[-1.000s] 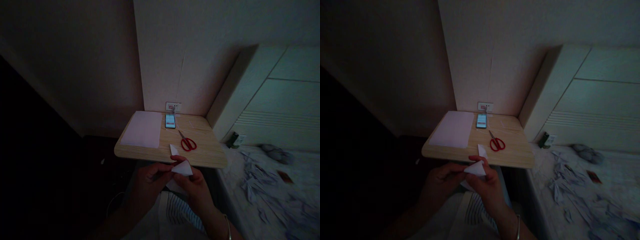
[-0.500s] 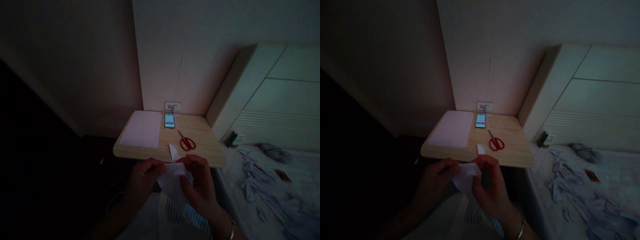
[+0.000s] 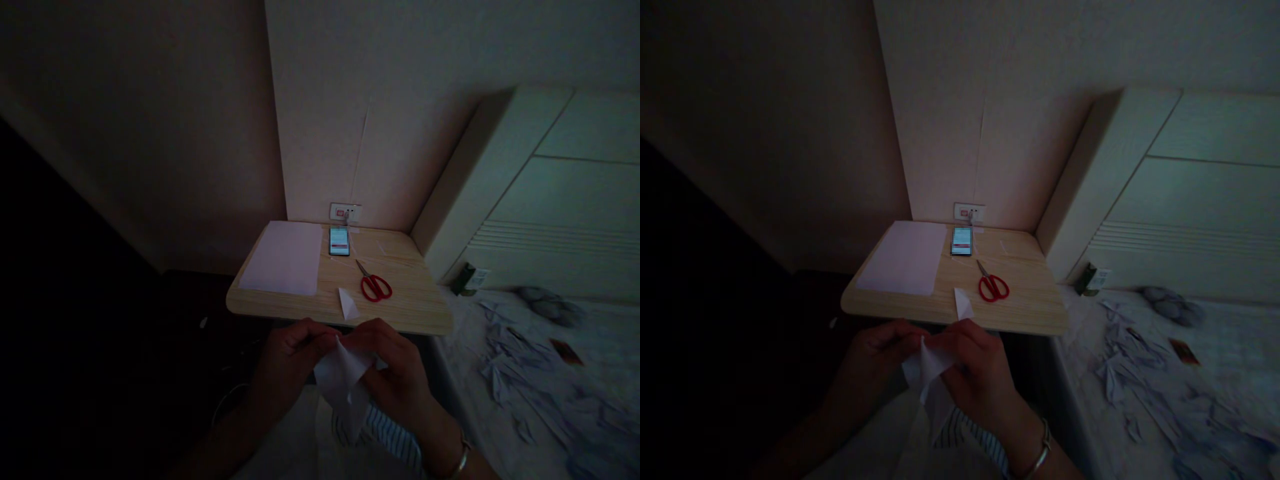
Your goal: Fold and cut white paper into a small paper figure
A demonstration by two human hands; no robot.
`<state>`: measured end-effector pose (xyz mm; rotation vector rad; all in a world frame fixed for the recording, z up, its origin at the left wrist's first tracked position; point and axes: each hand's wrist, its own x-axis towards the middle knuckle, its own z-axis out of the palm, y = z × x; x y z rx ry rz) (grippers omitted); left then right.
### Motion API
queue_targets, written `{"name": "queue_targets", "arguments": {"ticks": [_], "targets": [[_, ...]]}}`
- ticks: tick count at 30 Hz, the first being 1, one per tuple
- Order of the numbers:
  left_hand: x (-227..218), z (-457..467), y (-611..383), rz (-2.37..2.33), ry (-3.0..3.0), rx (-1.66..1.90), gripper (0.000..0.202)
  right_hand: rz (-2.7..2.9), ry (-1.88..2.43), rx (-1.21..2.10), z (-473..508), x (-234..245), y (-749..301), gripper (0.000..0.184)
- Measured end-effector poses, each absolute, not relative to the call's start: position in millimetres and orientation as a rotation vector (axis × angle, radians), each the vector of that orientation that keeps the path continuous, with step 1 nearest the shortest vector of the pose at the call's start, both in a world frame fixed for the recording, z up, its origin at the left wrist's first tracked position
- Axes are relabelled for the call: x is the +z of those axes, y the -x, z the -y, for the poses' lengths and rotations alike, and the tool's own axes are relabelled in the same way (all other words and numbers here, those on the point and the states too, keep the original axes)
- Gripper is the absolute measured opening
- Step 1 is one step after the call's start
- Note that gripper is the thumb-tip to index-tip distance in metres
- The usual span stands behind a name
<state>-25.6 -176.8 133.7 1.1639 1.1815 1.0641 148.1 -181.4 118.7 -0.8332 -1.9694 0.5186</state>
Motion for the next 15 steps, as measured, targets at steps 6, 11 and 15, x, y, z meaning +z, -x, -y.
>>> {"name": "queue_targets", "arguments": {"ticks": [6, 11, 15], "targets": [[132.9, 179.2, 23.8, -1.165, -1.093, 1.072, 0.013, 2.063, 0.814, 0.319, 182.5, 113.8, -150.7, 0.039], [132.1, 178.7, 23.6, -1.145, -1.087, 1.053, 0.014, 2.111, 0.825, 0.246, 184.1, 117.1, -150.7, 0.039], [134.3, 177.6, 22.5, -1.141, -1.083, 1.068, 0.016, 2.075, 0.885, 0.071, 188.0, 118.5, -149.6, 0.036]]}}
